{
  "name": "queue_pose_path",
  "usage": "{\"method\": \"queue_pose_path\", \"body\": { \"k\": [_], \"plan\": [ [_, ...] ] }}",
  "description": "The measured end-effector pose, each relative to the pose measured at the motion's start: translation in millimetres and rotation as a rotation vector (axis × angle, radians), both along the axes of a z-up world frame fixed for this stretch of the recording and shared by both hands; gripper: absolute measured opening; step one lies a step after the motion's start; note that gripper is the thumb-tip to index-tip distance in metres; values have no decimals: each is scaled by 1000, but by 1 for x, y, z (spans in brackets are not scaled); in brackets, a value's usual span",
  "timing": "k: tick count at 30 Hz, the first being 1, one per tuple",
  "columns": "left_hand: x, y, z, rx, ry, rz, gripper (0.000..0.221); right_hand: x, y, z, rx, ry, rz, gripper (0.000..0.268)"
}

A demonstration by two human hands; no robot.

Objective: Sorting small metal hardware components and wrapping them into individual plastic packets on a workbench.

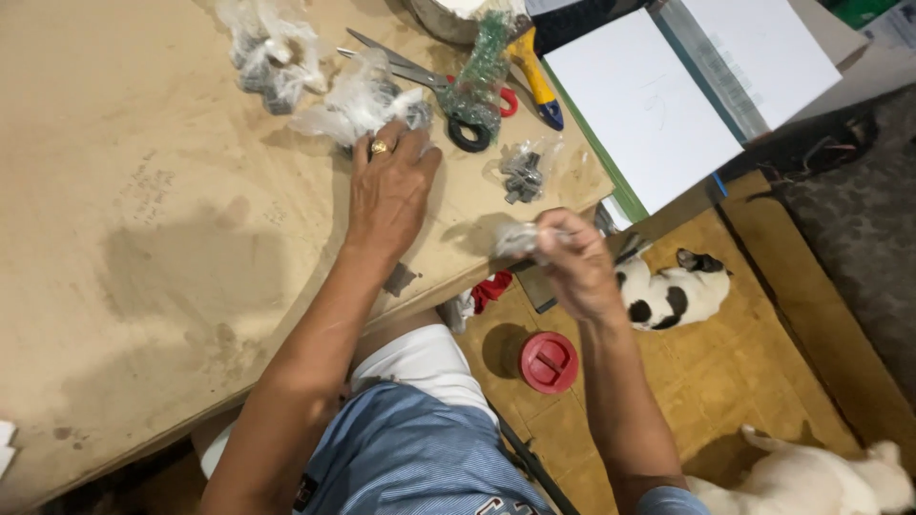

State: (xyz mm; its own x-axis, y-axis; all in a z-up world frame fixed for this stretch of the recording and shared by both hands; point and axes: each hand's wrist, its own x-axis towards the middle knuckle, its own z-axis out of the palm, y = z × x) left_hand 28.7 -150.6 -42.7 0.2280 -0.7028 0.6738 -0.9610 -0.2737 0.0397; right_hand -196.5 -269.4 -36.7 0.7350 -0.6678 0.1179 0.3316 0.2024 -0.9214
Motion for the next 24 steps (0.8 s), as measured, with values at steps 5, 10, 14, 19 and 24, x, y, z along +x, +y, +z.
{"method": "queue_pose_path", "body": {
  "k": [5, 10, 14, 19, 24],
  "plan": [
    [-1, 52, 36, -20, 235, -264, 30, 39, 54, 3, -307, 90, 130, 14],
    [-36, 120, 50, -3, 896, -388, 73, 77, 92, -4, -324, 37, 127, 12],
    [-50, 145, 46, -26, 1044, -142, 35, 99, 133, 29, -267, -46, 211, 18],
    [-42, 174, 33, -280, 1162, -129, 24, 105, 116, 30, -395, -21, 191, 25],
    [-38, 190, 50, -239, 1154, -96, 35, 102, 121, 29, -494, 23, 216, 24]
  ]
}}
